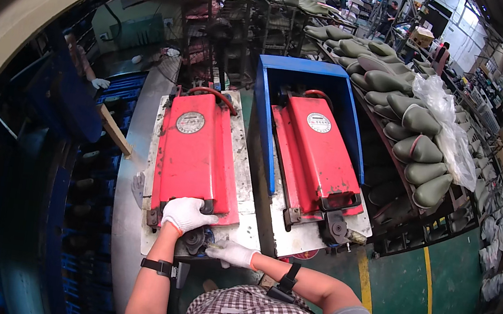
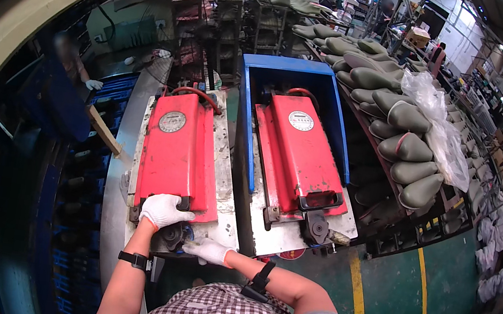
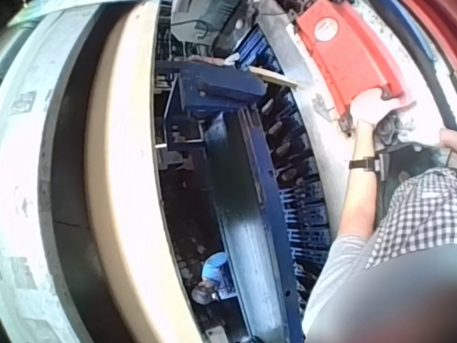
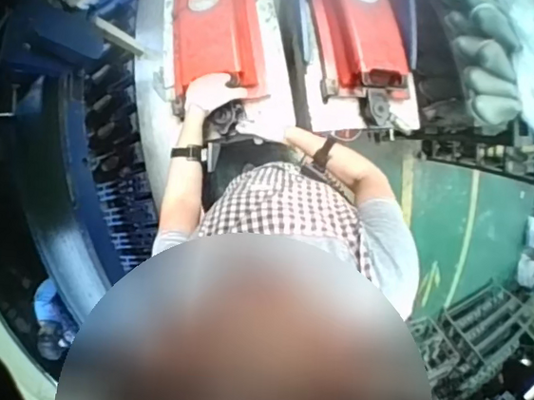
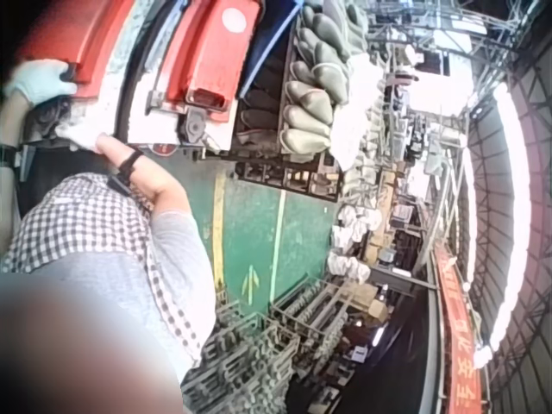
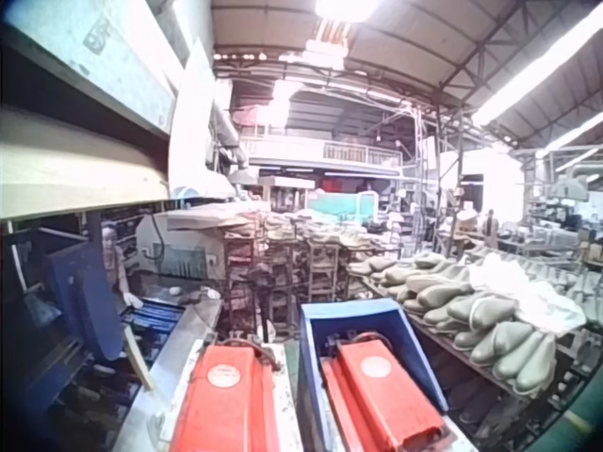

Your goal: Manually place shoe upper onto a lasting machine and operate the machinery to shape the footwear.

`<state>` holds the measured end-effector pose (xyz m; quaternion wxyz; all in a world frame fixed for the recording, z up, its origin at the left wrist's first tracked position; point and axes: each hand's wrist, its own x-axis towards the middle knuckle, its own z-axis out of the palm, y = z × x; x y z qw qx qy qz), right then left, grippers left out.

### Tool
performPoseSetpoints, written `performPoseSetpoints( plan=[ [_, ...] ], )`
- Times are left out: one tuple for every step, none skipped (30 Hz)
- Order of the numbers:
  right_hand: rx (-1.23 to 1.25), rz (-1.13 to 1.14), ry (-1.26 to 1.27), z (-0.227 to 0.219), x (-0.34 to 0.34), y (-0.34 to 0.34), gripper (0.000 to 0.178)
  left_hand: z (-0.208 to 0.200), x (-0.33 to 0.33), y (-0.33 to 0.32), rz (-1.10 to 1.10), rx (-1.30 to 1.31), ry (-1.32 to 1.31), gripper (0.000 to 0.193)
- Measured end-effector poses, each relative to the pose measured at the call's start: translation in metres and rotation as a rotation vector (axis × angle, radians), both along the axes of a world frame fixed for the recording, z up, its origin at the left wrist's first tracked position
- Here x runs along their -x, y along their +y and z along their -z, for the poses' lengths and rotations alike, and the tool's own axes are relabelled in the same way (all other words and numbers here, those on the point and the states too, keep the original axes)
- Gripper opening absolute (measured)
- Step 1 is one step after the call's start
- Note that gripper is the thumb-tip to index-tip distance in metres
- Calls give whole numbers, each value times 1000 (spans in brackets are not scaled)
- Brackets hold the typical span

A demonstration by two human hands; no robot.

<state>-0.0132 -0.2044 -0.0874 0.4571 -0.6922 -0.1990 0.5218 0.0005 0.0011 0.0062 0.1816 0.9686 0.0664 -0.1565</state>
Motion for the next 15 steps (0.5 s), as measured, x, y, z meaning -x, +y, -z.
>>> performPoseSetpoints(
  plan=[
    [46,-18,130,1,-3,-2,51,0,0,0,2,-1,-3,69],
    [107,-35,285,1,-5,-3,51,0,0,0,6,-8,8,69],
    [91,-33,262,2,-6,-5,51,0,0,0,7,-4,-5,69],
    [80,-20,327,2,-4,-6,50,-1,0,-1,3,4,2,69],
    [57,3,393,3,-2,-6,50,-2,0,-1,-5,2,25,68],
    [21,24,501,3,5,-6,50,-3,0,-1,0,14,10,68],
    [-5,48,639,4,14,-4,49,-4,0,-2,2,4,10,69],
    [-55,54,703,4,25,-1,47,-6,0,-2,5,-15,35,69],
    [-64,60,747,5,36,5,46,-8,-1,-3,1,-6,13,69],
    [-90,62,747,6,42,11,45,-10,-1,-3,5,-17,36,70],
    [-92,48,765,7,50,17,44,-11,-1,-4,9,-34,75,71],
    [-61,42,822,7,51,22,44,-12,0,-4,14,-34,72,71],
    [1,58,879,8,53,27,44,-13,0,-4,11,-24,84,69],
    [42,-20,910,9,48,30,49,-13,0,-5,31,-8,63,67],
    [107,-91,849,10,47,33,55,-12,0,-5,40,-11,66,66]
  ],
)
